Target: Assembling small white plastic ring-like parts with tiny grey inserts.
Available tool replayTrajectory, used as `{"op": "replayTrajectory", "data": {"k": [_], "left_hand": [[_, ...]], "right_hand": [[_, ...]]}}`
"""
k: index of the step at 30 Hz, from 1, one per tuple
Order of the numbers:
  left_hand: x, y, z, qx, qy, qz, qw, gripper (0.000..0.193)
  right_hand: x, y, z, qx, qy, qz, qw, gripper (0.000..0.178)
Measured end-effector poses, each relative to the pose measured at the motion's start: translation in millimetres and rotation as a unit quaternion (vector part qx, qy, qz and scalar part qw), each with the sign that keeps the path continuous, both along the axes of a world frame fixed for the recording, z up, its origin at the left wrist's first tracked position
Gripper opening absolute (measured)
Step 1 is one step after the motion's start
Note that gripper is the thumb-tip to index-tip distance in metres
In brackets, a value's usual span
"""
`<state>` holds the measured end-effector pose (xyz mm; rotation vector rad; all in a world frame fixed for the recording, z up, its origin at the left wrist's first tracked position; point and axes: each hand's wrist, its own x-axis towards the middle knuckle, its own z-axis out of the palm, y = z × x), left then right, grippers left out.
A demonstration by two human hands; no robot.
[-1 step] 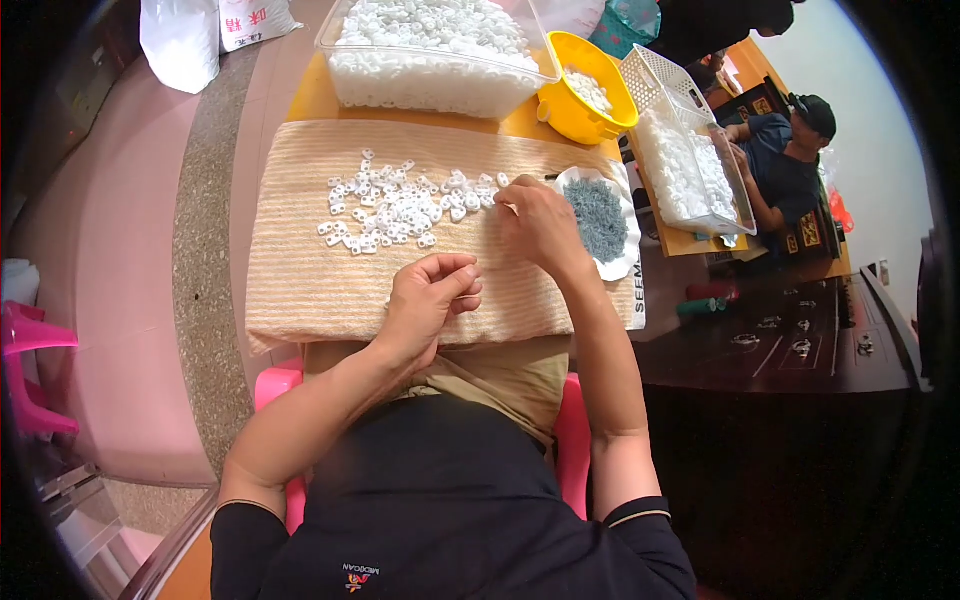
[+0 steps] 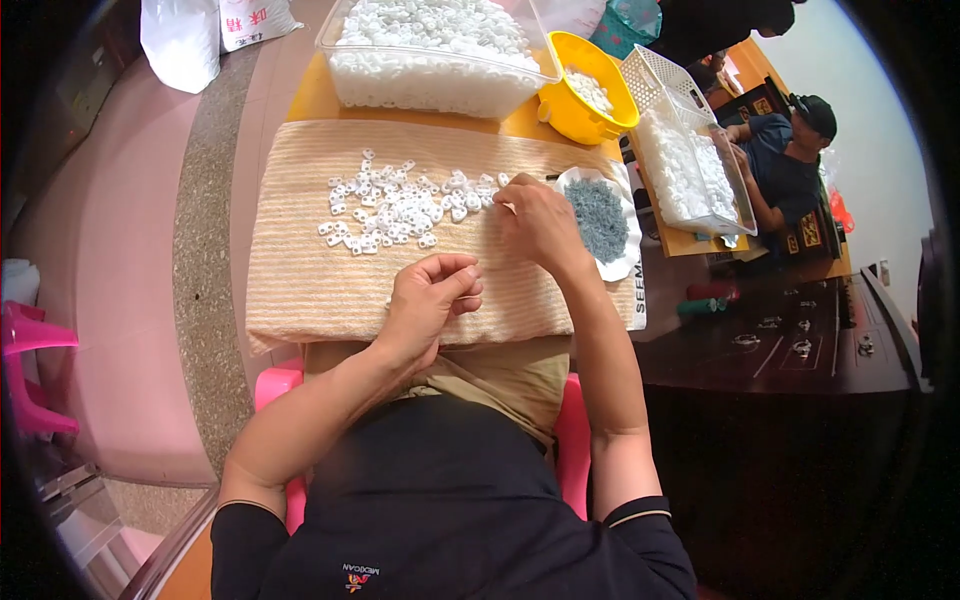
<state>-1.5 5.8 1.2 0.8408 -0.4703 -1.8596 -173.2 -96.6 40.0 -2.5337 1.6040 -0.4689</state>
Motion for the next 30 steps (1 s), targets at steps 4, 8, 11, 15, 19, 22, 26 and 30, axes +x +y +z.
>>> {"op": "replayTrajectory", "data": {"k": [4,8,11,15,19,22,26,30], "left_hand": [[-0.4,0.1,-1.6,-0.001,0.005,0.002,1.000,0.012],[-1.3,1.2,1.0,0.004,-0.006,-0.001,1.000,0.012],[-2.5,2.3,0.3,0.004,-0.011,-0.004,1.000,0.013],[-2.7,3.2,0.3,0.001,-0.011,-0.008,1.000,0.014],[-3.2,3.3,0.4,0.009,-0.011,-0.007,1.000,0.014],[-3.4,3.3,0.4,0.005,-0.016,-0.010,1.000,0.013],[-2.7,2.7,0.8,0.009,-0.012,-0.008,1.000,0.014],[-2.5,2.7,4.1,0.013,-0.019,-0.008,1.000,0.014]], "right_hand": [[8.9,-9.3,1.3,0.003,0.006,0.002,1.000,0.018],[13.7,-15.7,-1.0,0.023,0.020,-0.004,1.000,0.018],[12.6,-19.0,-5.1,0.036,0.022,0.000,0.999,0.018],[12.0,-21.0,-12.2,0.042,-0.003,-0.006,0.999,0.018],[11.4,-18.7,-14.9,0.037,-0.010,-0.015,0.999,0.017],[7.4,-14.8,-18.1,0.015,-0.049,-0.016,0.999,0.016],[2.3,-7.9,-23.8,-0.012,-0.106,0.000,0.994,0.012],[-3.8,-0.5,-23.8,-0.004,-0.174,0.003,0.985,0.011]]}}
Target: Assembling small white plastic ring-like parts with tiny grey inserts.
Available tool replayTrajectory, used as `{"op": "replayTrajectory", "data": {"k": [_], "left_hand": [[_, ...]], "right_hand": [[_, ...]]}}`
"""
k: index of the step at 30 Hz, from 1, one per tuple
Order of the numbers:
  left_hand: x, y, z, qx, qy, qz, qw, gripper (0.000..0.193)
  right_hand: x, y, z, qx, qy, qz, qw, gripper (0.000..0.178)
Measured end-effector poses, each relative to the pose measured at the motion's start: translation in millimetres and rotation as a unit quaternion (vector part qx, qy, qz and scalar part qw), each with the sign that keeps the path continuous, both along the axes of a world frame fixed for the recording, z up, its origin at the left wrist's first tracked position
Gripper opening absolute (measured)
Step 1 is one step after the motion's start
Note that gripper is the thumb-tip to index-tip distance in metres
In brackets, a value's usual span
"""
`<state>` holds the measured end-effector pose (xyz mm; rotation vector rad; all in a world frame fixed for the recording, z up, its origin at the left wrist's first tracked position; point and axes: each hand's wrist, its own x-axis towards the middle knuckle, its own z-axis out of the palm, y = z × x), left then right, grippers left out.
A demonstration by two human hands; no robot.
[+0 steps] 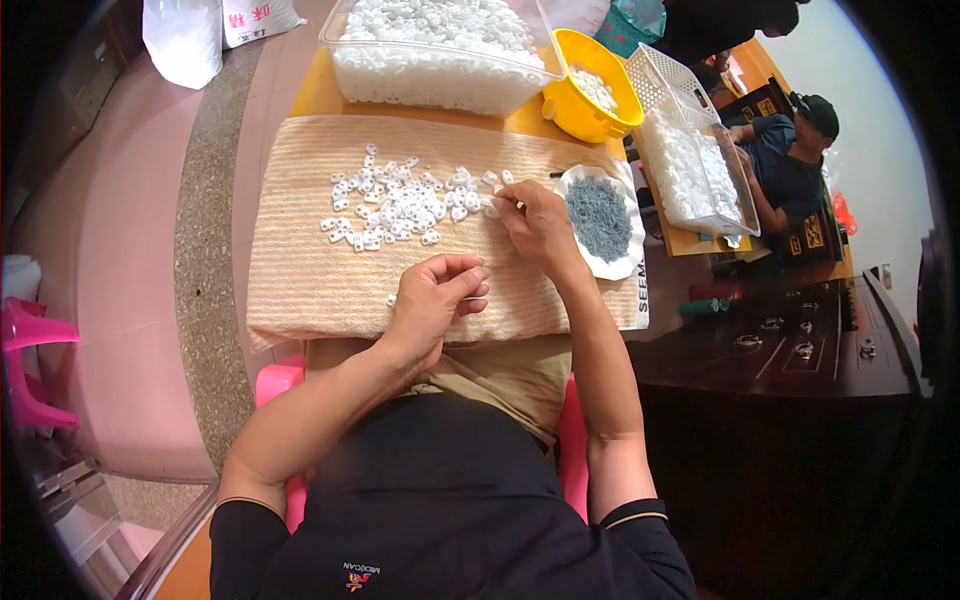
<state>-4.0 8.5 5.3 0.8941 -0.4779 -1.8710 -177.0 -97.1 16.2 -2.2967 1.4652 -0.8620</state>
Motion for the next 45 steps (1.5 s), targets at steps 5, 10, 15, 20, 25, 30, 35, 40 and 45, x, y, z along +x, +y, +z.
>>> {"op": "replayTrajectory", "data": {"k": [5,10,15,20,25,30,35,40,45], "left_hand": [[-0.8,0.2,-0.3,-0.003,0.000,0.004,1.000,0.015],[-0.2,0.0,-2.6,-0.010,0.009,0.020,1.000,0.014],[-2.3,-0.7,-3.5,-0.025,0.025,0.029,0.999,0.014],[-1.4,1.0,-2.3,-0.039,0.036,0.015,0.998,0.014],[-1.4,1.3,-3.9,-0.038,0.039,0.015,0.998,0.012],[-2.4,0.6,-5.6,-0.044,0.032,0.031,0.998,0.011],[-3.4,1.7,-0.6,-0.033,0.046,0.042,0.998,0.015],[-2.9,1.4,-0.8,-0.034,0.026,0.044,0.998,0.016],[-4.5,3.4,-4.9,-0.023,0.012,0.023,0.999,0.015]], "right_hand": [[-4.1,10.0,6.2,0.030,-0.051,-0.005,0.998,0.010],[-4.8,36.5,11.5,0.189,-0.166,0.014,0.968,0.013],[5.1,68.0,18.0,0.302,-0.271,0.068,0.911,0.013],[3.1,76.8,12.3,0.316,-0.322,0.058,0.891,0.014],[6.3,86.6,9.0,0.306,-0.334,0.032,0.891,0.016],[5.2,91.4,3.9,0.204,-0.287,0.096,0.931,0.017],[-9.1,93.9,18.1,0.095,-0.174,0.061,0.978,0.018],[-48.8,75.6,16.7,-0.034,-0.067,-0.057,0.996,0.016],[-74.2,52.8,20.6,-0.065,0.065,-0.114,0.989,0.014]]}}
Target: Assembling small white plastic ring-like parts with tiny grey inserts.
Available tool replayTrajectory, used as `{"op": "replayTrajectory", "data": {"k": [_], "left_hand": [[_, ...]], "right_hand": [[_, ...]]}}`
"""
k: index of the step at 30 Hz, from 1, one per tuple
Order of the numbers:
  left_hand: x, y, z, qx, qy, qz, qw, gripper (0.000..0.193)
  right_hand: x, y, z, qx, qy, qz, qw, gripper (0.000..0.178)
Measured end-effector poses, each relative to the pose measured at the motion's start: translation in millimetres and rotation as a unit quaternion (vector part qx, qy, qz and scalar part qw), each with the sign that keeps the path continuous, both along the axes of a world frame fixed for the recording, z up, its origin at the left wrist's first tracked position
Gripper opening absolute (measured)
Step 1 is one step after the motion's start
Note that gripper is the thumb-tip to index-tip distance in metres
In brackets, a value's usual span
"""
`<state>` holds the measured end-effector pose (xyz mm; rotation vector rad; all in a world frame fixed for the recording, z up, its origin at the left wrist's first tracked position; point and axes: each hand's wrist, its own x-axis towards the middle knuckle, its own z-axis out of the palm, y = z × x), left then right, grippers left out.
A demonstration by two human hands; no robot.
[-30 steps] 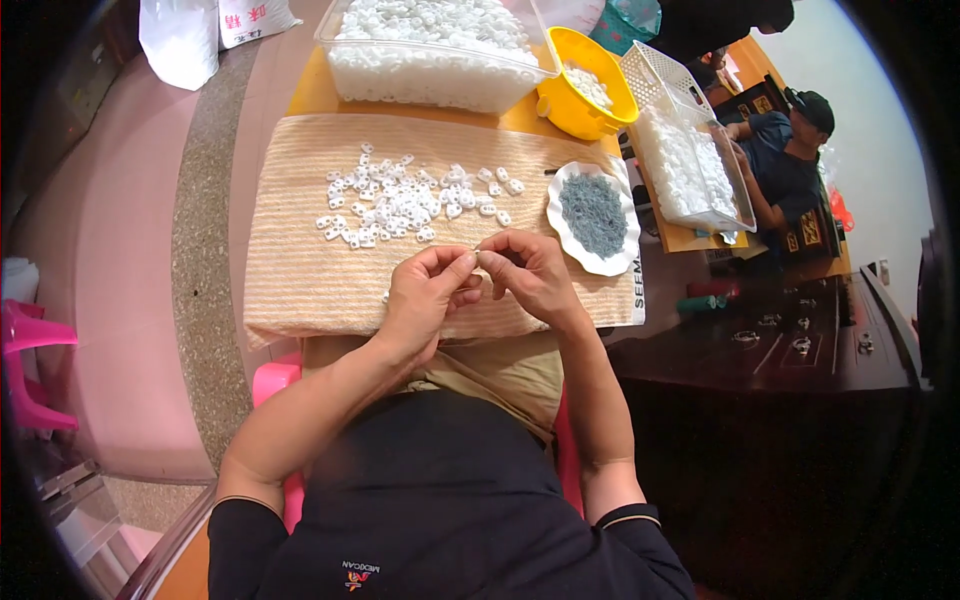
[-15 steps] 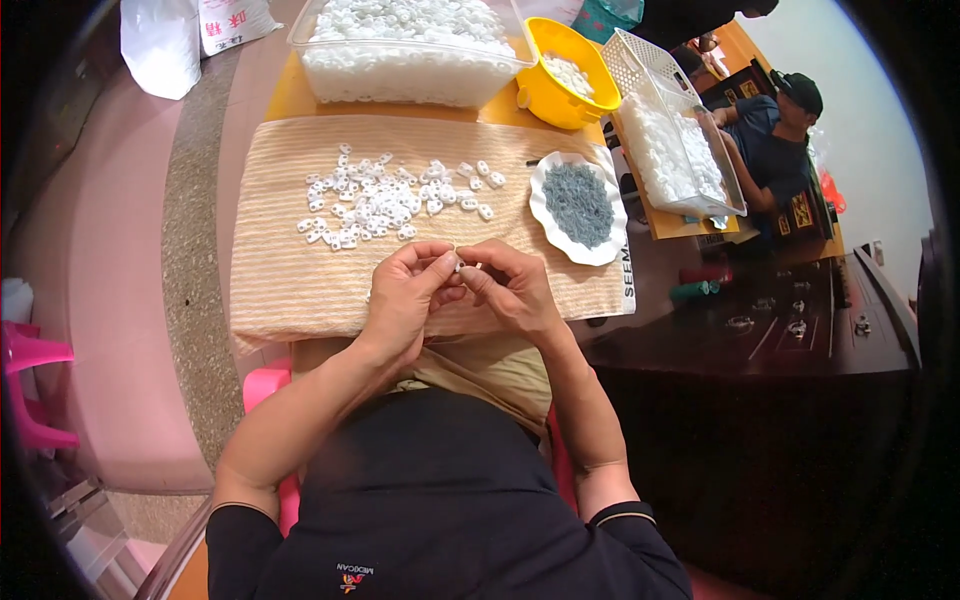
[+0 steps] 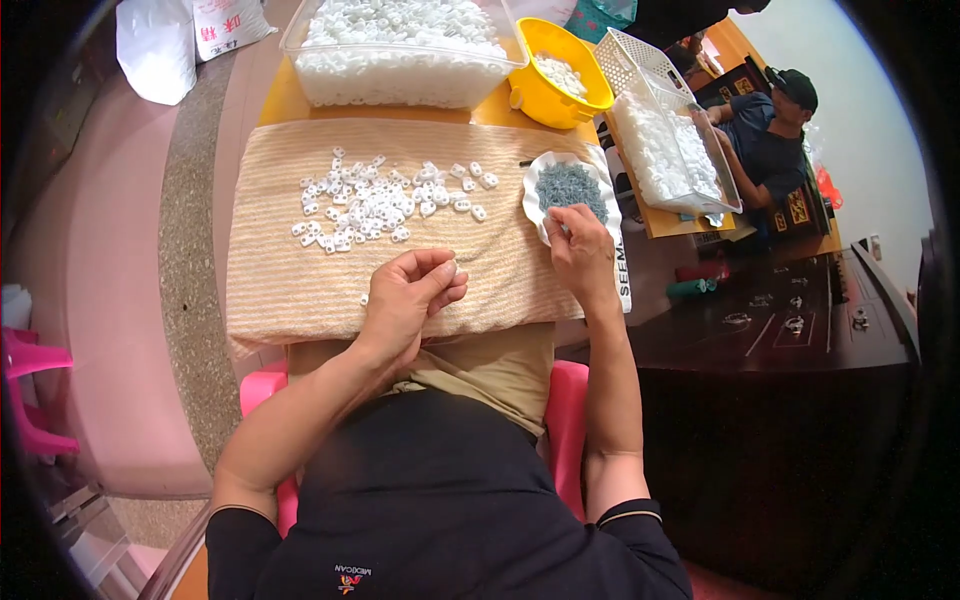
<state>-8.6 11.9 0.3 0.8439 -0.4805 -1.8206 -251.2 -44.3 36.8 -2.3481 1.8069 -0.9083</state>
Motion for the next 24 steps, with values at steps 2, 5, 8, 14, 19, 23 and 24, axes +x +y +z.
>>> {"op": "replayTrajectory", "data": {"k": [2,5,8,14,19,23,24], "left_hand": [[0.0,-0.3,-0.6,0.002,0.004,-0.003,1.000,0.015],[0.2,-0.5,0.3,0.004,0.004,-0.007,1.000,0.015],[0.6,-0.3,2.5,0.007,0.000,-0.009,1.000,0.015],[0.5,0.3,2.5,0.008,-0.002,-0.020,1.000,0.015],[-0.5,1.7,0.3,0.011,-0.003,-0.029,1.000,0.014],[-1.3,2.3,1.6,0.017,-0.004,-0.026,1.000,0.013],[-1.2,2.4,1.9,0.016,-0.007,-0.028,0.999,0.013]], "right_hand": [[-0.1,-4.2,1.4,0.020,0.021,-0.010,1.000,0.017],[4.0,-7.4,1.7,0.021,0.088,-0.019,0.996,0.021],[5.6,-9.6,0.0,0.051,0.113,-0.039,0.992,0.024],[0.8,-12.0,-4.0,0.068,0.130,-0.033,0.989,0.023],[2.2,-10.9,-2.7,0.073,0.104,-0.042,0.991,0.026],[2.8,-10.9,-1.7,0.082,0.102,-0.048,0.990,0.027],[2.7,-11.0,-1.1,0.089,0.084,-0.052,0.991,0.028]]}}
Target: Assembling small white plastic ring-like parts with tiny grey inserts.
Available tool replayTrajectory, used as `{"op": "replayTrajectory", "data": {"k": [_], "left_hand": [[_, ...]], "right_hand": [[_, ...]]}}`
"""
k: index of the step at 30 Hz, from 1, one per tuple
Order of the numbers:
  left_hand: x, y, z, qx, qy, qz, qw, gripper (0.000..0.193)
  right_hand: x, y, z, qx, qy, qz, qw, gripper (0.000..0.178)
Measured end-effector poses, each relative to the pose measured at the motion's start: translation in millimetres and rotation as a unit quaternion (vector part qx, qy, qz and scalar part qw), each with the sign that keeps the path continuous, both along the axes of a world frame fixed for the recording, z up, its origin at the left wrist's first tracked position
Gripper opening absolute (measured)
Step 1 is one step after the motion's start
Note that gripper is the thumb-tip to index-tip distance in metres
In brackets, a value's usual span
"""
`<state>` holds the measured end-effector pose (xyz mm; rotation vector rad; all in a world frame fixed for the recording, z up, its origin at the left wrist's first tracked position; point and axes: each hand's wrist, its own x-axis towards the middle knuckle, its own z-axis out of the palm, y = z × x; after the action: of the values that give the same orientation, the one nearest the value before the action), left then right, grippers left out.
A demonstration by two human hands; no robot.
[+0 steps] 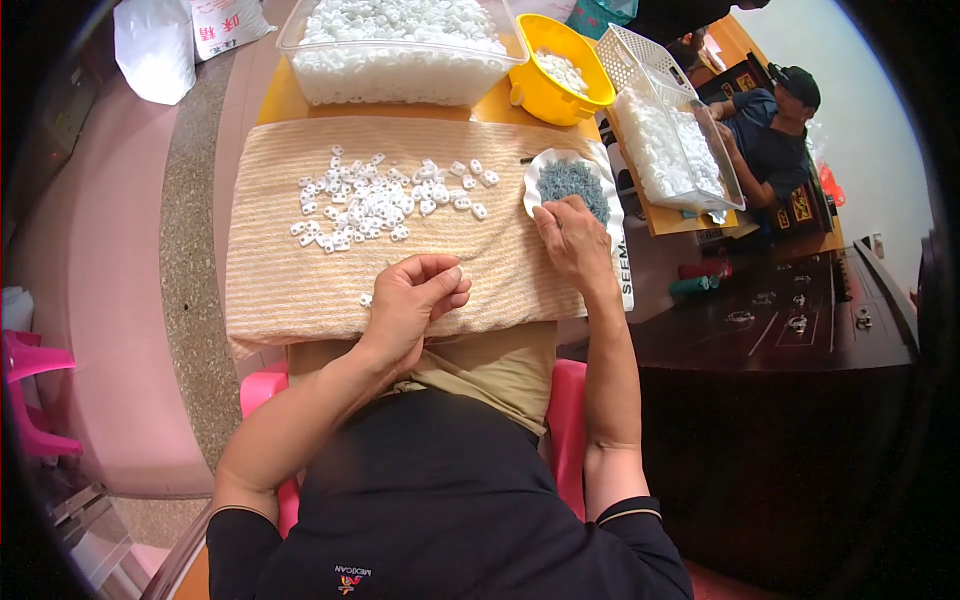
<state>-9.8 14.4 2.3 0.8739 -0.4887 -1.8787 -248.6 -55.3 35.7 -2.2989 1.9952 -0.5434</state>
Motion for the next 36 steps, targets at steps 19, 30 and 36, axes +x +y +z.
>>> {"op": "replayTrajectory", "data": {"k": [19,30,36], "left_hand": [[-0.1,1.3,-0.4,-0.001,0.001,0.001,1.000,0.014],[-1.8,1.2,-1.2,0.005,-0.009,0.002,1.000,0.014],[-1.8,1.4,-2.5,-0.002,-0.010,0.002,1.000,0.014]], "right_hand": [[-4.1,4.2,-4.1,-0.021,-0.049,0.059,0.997,0.018],[-6.9,7.5,-9.9,-0.038,-0.071,0.050,0.995,0.020],[-4.7,5.3,-15.1,-0.056,-0.086,0.060,0.993,0.015]]}}
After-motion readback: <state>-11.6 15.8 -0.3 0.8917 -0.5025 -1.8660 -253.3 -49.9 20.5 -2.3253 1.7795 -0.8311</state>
